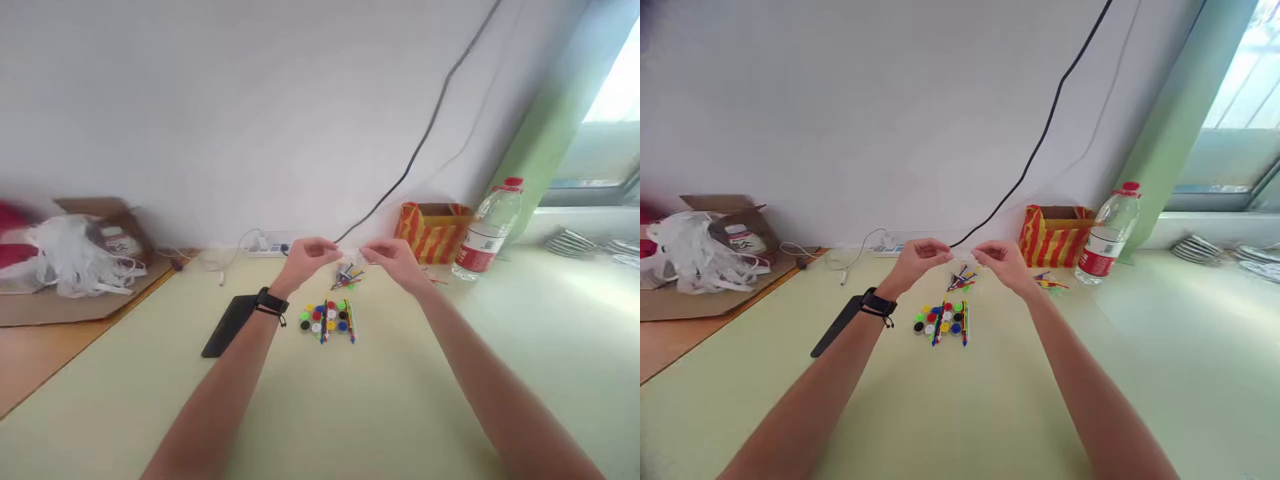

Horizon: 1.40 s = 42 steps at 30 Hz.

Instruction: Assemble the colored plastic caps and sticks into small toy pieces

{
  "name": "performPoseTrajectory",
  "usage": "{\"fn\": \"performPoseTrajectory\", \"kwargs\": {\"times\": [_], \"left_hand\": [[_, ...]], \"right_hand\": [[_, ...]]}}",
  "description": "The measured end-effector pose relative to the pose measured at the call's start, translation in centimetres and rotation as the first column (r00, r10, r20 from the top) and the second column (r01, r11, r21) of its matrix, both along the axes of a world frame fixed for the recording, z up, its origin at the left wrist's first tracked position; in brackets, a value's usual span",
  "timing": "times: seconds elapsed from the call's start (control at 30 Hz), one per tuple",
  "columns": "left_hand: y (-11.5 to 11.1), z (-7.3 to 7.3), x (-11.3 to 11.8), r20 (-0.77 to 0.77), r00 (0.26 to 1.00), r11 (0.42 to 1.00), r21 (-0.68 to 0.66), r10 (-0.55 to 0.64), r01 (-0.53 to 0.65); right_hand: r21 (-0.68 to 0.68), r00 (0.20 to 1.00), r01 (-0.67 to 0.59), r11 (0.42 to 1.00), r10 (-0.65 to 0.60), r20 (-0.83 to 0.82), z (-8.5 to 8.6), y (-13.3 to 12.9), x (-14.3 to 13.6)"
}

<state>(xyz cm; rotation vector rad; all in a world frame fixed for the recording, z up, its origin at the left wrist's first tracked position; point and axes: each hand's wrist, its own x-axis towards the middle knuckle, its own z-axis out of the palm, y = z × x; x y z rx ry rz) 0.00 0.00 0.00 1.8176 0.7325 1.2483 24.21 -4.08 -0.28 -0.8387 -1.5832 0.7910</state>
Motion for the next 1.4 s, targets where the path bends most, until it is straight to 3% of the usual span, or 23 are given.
{"fn": "performPoseTrajectory", "kwargs": {"times": [0.27, 0.53, 0.8, 1.0, 1.2, 1.4], "left_hand": [[0.4, 0.3, -0.3, -0.023, 0.999, 0.999, -0.025, -0.024, 0.023], [0.6, 0.0, -0.3, 0.122, 0.991, 0.991, -0.115, -0.055, 0.069], [-0.1, 0.3, 0.0, 0.02, 1.0, 1.0, 0.014, -0.008, 0.008], [-0.2, 0.5, 0.1, -0.018, 1.0, 0.999, 0.03, 0.014, -0.014], [-0.4, 0.9, 0.0, 0.003, 0.999, 0.999, 0.014, -0.039, 0.039], [-0.9, 1.3, -0.1, -0.035, 0.999, 0.999, 0.032, -0.013, 0.014]], "right_hand": [[-0.04, 0.999, 0.023, 0.999, -0.024, -0.026, 0.1, 0.3, 0.2], [0.004, 0.999, 0.003, 1.0, -0.003, -0.042, 0.2, 0.0, 0.5], [-0.002, 1.0, 0.017, 1.0, -0.017, -0.02, 0.3, -0.1, 0.3], [-0.056, 0.998, 0.029, 0.998, -0.032, -0.048, 0.2, 0.2, 0.5], [-0.031, 0.998, 0.023, 0.999, -0.025, -0.054, 0.3, 0.1, 0.7], [0.042, 0.999, 0.031, 0.999, -0.03, -0.038, 0.4, 0.1, 1.0]]}}
